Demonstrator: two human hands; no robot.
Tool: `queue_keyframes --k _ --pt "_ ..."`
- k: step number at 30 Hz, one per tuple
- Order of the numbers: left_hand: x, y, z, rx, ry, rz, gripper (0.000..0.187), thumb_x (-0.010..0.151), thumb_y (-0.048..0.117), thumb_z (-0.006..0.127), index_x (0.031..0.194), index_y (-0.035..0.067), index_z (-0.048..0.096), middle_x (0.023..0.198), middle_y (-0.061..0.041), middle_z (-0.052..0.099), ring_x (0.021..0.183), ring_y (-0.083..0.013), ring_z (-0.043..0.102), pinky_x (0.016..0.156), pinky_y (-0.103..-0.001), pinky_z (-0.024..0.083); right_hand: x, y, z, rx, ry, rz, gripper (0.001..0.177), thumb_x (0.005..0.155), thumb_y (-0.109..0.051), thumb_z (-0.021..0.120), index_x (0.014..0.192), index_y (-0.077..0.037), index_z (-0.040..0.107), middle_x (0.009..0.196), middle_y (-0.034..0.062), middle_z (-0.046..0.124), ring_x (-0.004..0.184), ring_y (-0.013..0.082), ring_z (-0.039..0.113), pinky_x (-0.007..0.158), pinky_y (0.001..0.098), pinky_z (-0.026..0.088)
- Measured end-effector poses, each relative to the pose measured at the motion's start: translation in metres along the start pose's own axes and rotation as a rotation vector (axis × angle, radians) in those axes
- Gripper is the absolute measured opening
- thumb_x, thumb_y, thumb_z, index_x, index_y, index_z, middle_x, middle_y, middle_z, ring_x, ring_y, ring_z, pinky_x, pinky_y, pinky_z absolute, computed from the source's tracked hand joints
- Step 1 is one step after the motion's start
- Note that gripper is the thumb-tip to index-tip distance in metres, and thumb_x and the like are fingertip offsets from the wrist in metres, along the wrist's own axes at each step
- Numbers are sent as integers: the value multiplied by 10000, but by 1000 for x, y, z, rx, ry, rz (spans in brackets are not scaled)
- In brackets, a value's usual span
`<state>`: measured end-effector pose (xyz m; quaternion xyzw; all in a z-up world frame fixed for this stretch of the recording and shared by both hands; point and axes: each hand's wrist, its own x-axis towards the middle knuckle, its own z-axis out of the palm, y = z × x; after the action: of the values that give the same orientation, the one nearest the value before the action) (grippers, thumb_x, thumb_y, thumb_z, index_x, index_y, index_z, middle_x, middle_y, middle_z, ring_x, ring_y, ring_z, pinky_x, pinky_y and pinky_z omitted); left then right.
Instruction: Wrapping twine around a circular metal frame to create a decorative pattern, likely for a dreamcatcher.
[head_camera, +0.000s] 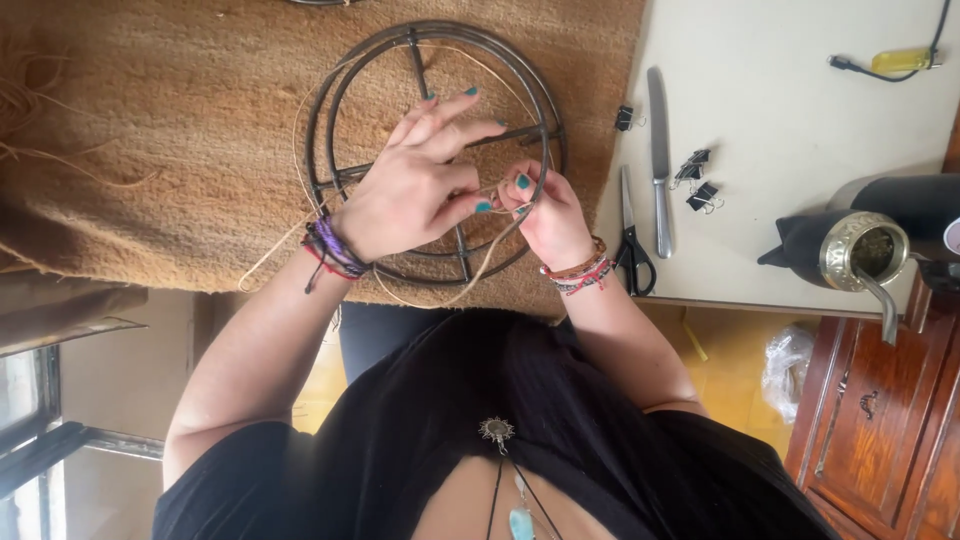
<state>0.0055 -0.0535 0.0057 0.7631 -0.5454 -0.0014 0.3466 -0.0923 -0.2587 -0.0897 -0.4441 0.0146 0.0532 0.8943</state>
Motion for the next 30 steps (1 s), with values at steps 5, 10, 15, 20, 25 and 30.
queue_keyframes --k 5,10,15,20,25,30 --pt "-20 -22 11 -504 257 76 363 1019 161 592 679 62 674 980 -142 679 1035 -333 568 1054 -544 436 -9 3 -46 150 85 59 108 990 -135 580 920 -53 577 677 -59 344 597 74 414 724 384 564" --pt "-24 -15 10 -481 410 124 534 1017 145 606 499 142 477 481 -17 476 434 -228 485 581 -370 530 -38 -34 -47 -44 3 192 310 1011 -182 551 722 -83 501 605 -53 335 519 85 406 584 345 552" --pt "-30 -7 11 -106 532 206 458 1007 198 653 558 167 566 655 28 656 559 -214 654 592 -351 594 -68 -76 -43 -675 194 338 186 1023 -119 556 871 -35 621 701 2 462 567 13 371 509 213 432" --pt "-25 2 4 -98 597 255 461 1015 151 624 560 132 558 621 -5 623 516 -209 622 573 -344 591 -52 -89 -17 -1076 7 332 185 1054 -89 561 1021 30 698 738 119 602 621 154 547 561 297 521" --pt "-29 -3 5 -171 602 314 475 1007 121 623 543 134 522 579 -8 570 462 -194 567 517 -349 560 -13 -32 -3 -795 -262 127 234 969 127 534 1169 111 654 1081 242 646 1028 285 676 957 471 565" --pt "-24 0 2 -150 645 315 492 1012 119 595 536 123 468 523 -31 446 390 -213 452 422 -353 483 30 8 35 -494 -73 -31 106 992 -98 670 921 -20 665 1077 131 714 1010 193 693 968 396 548"
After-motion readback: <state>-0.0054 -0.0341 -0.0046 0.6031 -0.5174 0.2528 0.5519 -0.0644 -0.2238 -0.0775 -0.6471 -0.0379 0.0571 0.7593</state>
